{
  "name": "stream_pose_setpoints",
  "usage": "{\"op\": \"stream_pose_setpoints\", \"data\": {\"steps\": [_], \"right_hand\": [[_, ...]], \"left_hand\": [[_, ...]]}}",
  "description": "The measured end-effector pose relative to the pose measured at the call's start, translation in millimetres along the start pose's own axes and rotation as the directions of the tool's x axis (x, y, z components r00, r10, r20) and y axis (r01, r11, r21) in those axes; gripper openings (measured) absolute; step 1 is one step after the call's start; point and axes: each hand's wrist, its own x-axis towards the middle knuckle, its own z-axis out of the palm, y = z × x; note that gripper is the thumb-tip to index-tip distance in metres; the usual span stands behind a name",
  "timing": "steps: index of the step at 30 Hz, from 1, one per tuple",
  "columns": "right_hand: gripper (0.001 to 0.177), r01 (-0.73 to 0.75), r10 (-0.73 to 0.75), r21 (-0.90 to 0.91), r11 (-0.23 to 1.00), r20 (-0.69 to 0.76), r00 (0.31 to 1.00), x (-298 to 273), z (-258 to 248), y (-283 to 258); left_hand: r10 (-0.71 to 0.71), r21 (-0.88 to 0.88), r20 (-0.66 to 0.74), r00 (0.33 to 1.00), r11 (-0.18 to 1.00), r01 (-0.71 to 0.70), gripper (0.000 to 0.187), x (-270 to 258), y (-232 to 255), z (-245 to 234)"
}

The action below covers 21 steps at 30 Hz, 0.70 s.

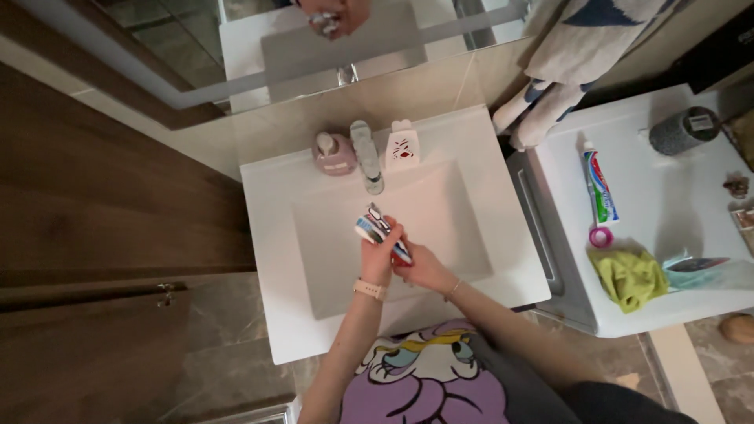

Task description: Cleaning a toothbrush holder and organizing toothbrushes and toothpaste at a bathroom sink

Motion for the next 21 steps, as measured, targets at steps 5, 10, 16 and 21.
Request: {"op": "stream_pose_setpoints", "data": {"steps": [5,10,16,21], "right_hand": [[0.049,-0.065,0.038,0.302,0.951,0.092,0.995,11,21,24],[0.036,-0.063,-0.015,0.401,0.914,0.188,0.982,7,6,8],[0.053,0.014,-0.003,0.205,0.979,-0.051,0.999,5,-1,-2],[0.051,-0.029,0.004,-0.106,0.994,-0.228,0.974,-1,-48,8]], "left_hand": [[-0.002,0.097,-0.091,0.996,0.995,0.011,0.020,4,-14,-3],[0.046,0.103,-0.100,0.994,0.994,-0.036,0.024,12,-30,-9],[0.022,0.256,0.081,0.996,0.966,-0.042,0.025,-3,21,-4],[-0.131,0.708,0.425,0.896,0.665,-0.238,0.057,-22,63,-47]]}}
